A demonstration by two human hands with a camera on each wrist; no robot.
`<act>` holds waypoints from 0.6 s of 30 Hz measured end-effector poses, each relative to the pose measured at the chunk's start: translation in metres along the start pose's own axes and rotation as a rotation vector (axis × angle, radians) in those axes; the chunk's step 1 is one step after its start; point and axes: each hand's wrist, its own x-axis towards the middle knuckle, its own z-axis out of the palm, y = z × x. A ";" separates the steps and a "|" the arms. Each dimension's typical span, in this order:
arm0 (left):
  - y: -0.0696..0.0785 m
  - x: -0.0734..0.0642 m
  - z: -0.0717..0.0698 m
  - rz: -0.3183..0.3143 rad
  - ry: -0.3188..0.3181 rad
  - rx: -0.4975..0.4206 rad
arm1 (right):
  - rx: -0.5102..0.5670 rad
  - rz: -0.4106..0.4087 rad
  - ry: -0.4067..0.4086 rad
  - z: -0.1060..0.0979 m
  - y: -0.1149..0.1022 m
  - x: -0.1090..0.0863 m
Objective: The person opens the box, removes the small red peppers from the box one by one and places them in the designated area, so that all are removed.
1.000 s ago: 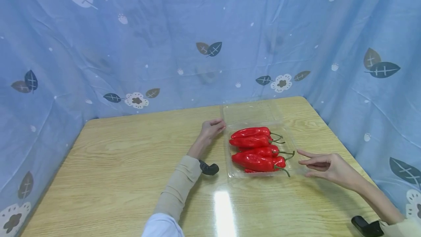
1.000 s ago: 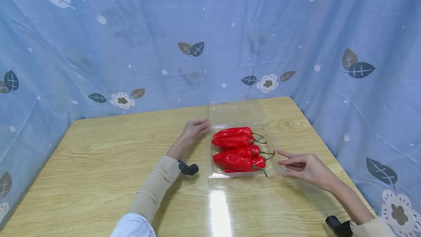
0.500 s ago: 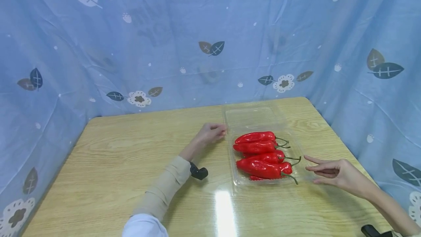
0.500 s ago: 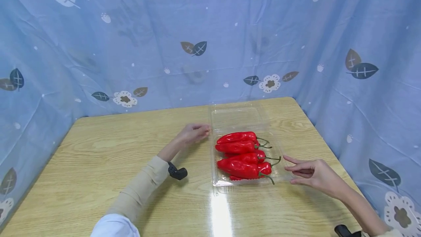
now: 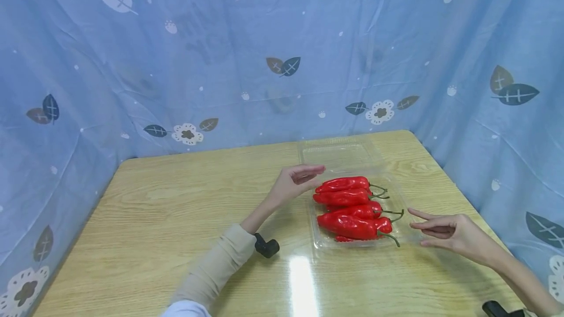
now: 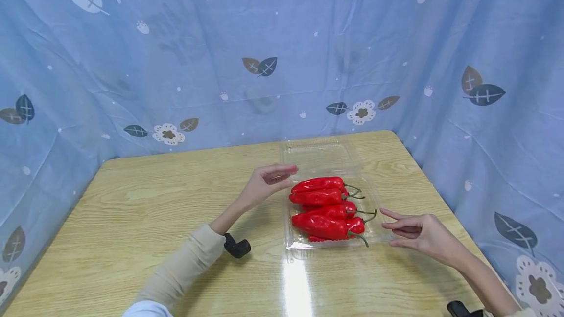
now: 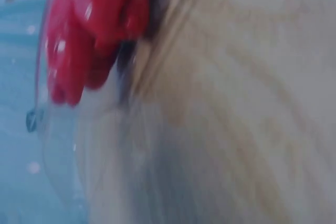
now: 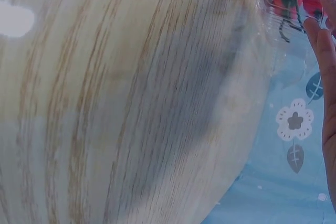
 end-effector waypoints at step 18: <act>-0.015 0.007 0.052 -0.049 -0.150 0.249 | 0.022 0.000 -0.023 -0.003 -0.001 0.002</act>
